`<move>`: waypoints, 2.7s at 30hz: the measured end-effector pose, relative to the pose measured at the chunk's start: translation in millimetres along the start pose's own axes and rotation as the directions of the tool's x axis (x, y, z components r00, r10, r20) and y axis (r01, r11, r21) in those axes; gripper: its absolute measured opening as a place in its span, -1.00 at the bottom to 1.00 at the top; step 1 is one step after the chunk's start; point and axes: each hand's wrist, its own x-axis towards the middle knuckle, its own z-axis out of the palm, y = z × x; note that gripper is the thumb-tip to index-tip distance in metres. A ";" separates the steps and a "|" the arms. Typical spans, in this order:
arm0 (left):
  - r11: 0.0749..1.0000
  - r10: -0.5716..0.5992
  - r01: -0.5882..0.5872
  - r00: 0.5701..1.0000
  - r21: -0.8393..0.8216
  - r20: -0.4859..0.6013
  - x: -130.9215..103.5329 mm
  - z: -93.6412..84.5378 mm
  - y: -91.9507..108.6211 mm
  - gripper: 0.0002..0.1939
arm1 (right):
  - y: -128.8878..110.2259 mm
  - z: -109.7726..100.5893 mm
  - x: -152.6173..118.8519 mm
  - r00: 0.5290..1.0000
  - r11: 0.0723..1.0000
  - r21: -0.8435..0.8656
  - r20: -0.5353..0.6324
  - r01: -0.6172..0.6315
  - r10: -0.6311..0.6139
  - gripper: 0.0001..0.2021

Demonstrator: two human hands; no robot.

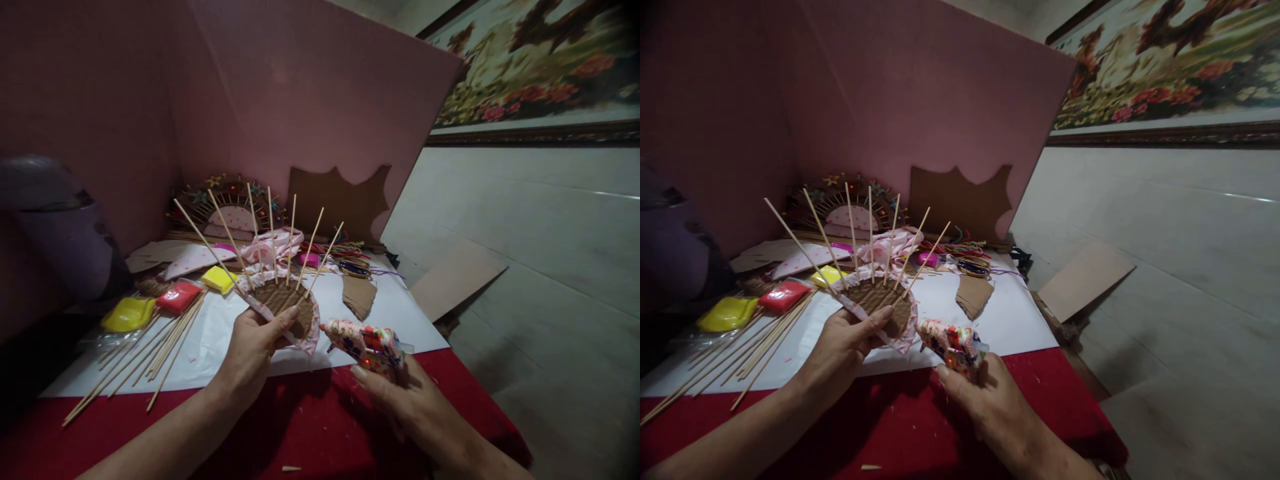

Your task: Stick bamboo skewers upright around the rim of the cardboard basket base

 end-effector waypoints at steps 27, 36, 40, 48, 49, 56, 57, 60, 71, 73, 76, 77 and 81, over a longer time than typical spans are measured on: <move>1.000 0.012 -0.011 0.999 -0.008 0.049 -2.9 2.4 1.7 -0.86 | -3.0 6.5 -2.5 0.999 0.995 -0.089 0.019 0.034 -0.032 -0.63; 1.000 0.013 -0.013 1.000 0.010 0.019 -2.0 3.9 1.9 -0.84 | -2.0 6.4 -4.6 0.999 0.995 -0.089 0.041 0.037 -0.034 -0.65; 1.000 0.027 -0.027 1.000 0.011 0.005 -2.7 5.6 3.3 -0.83 | -4.7 7.4 -6.3 0.999 0.996 -0.083 0.040 0.023 -0.020 -0.64; 1.000 0.012 -0.012 1.000 -0.005 0.027 -3.6 4.7 2.8 -0.82 | -3.7 4.7 -3.9 1.000 0.997 -0.081 -0.018 -0.018 0.016 -0.64; 1.000 0.014 -0.013 0.999 -0.006 0.031 -3.5 4.5 2.3 -0.82 | -4.3 4.9 -3.7 1.000 0.997 -0.073 -0.011 -0.011 0.010 -0.65; 1.000 0.007 -0.008 0.998 0.006 0.068 -3.5 2.5 0.5 -0.83 | -9.6 5.0 -2.0 1.000 0.997 -0.075 0.011 0.019 -0.019 -0.66; 1.000 0.006 -0.007 0.998 0.010 0.068 -3.7 2.5 0.7 -0.83 | -8.7 4.6 -2.0 1.000 0.996 -0.085 -0.001 0.019 -0.019 -0.65; 1.000 0.004 -0.005 0.999 0.021 0.045 -3.8 3.1 1.7 -0.82 | -4.9 4.2 -2.9 0.999 0.994 -0.112 -0.028 0.014 -0.017 -0.66; 1.000 0.006 -0.008 0.996 0.026 0.086 -3.8 1.2 -0.5 -0.78 | -13.8 4.3 -1.9 1.000 0.990 -0.143 -0.002 0.000 0.000 -0.66; 1.000 -0.003 0.001 0.996 0.020 0.088 -4.1 0.6 -0.9 -0.78 | -14.1 4.8 -1.2 1.000 0.991 -0.137 -0.022 0.010 -0.013 -0.67; 0.999 -0.005 0.001 0.996 0.038 0.091 -4.5 0.1 -0.9 -0.78 | -12.5 4.8 -0.6 1.000 0.986 -0.164 -0.014 0.015 -0.017 -0.67; 0.999 -0.002 -0.003 0.995 0.045 0.097 -4.6 0.2 -0.7 -0.78 | -11.7 4.5 -0.5 1.000 0.984 -0.175 0.005 0.018 -0.018 -0.66; 0.999 0.011 -0.016 0.995 0.050 0.094 -4.8 1.1 0.3 -0.81 | -6.4 3.2 -1.5 1.000 0.990 -0.140 0.016 0.026 -0.024 -0.71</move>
